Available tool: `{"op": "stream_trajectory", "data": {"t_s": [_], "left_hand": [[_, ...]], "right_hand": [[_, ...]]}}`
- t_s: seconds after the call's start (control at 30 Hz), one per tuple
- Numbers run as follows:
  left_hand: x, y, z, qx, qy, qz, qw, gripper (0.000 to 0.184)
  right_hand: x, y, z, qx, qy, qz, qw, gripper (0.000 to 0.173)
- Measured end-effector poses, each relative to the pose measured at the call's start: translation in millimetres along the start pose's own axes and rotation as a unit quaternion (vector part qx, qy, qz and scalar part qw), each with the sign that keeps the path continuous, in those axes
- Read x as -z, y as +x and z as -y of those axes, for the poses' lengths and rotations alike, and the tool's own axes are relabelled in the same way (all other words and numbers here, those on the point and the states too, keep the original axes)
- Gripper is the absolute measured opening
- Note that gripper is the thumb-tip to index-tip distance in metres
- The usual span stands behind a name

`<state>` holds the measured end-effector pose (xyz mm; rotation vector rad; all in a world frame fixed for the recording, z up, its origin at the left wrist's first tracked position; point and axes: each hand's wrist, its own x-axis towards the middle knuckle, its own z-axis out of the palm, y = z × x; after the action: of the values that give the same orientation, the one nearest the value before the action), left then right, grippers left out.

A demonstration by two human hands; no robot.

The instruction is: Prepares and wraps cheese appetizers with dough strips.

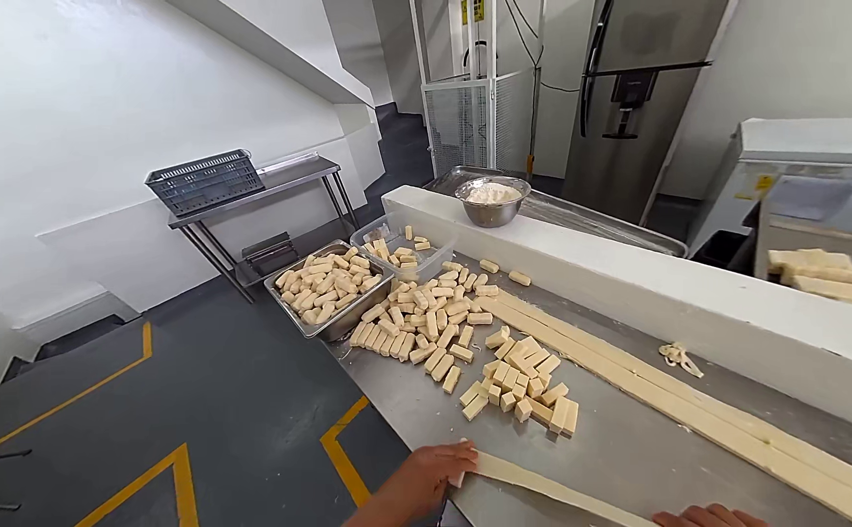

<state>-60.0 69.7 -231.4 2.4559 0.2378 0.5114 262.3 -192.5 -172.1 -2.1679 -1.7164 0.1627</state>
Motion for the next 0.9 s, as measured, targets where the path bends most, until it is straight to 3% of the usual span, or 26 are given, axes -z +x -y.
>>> {"op": "stream_trajectory", "data": {"t_s": [0.1,0.13,0.23,0.3,0.37,0.43,0.5,0.57,0.63,0.73,0.77,0.83,0.9], "left_hand": [[11.7,23.8,4.7,-0.053,0.057,0.087,0.993,0.042],[11.5,37.3,-6.4,-0.051,0.078,0.088,0.992,0.037],[24.1,90.7,-77.8,0.113,-0.033,0.066,0.991,0.032],[34.6,114.3,-119.6,0.194,-0.139,-0.018,0.971,0.037],[41.5,126.8,-142.3,0.233,-0.244,-0.084,0.937,0.036],[45.0,132.8,-152.2,0.248,-0.389,-0.121,0.879,0.028],[47.3,131.0,-162.7,0.262,-0.537,-0.096,0.796,0.021],[42.4,125.7,-171.0,0.26,-0.601,-0.053,0.754,0.022],[35.7,123.1,-175.9,0.254,-0.599,-0.03,0.759,0.021],[29.1,122.9,-177.0,0.206,-0.494,0.008,0.844,0.026],[27.2,123.7,-178.1,0.201,-0.474,0.02,0.857,0.024],[26.0,123.6,-178.9,0.198,-0.481,0.034,0.853,0.024],[28.7,122.6,-181.9,0.201,-0.503,0.021,0.84,0.041]], "right_hand": [[-4.5,12.5,5.0,0.005,0.045,0.024,0.999,0.021],[-6.8,20.1,12.2,0.026,0.084,0.02,0.996,0.028],[-8.8,50.0,51.4,0.07,0.255,-0.041,0.963,0.063],[-0.9,68.7,72.9,0.031,0.386,-0.007,0.922,0.069],[11.3,84.1,80.4,-0.01,0.509,0.048,0.859,0.049],[26.8,92.0,79.1,0.014,0.597,0.066,0.799,0.024],[46.0,92.4,70.7,0.047,0.581,0.073,0.809,0.024],[58.5,88.3,59.2,0.07,0.501,0.075,0.859,0.026],[66.5,81.1,54.1,0.069,0.427,0.066,0.899,0.031],[72.2,73.9,58.6,0.064,0.391,0.04,0.917,0.046],[72.4,72.1,59.8,0.069,0.398,0.035,0.914,0.049],[73.8,69.7,55.3,0.084,0.421,0.041,0.902,0.045],[75.8,68.6,47.0,0.091,0.434,0.045,0.895,0.03]]}}
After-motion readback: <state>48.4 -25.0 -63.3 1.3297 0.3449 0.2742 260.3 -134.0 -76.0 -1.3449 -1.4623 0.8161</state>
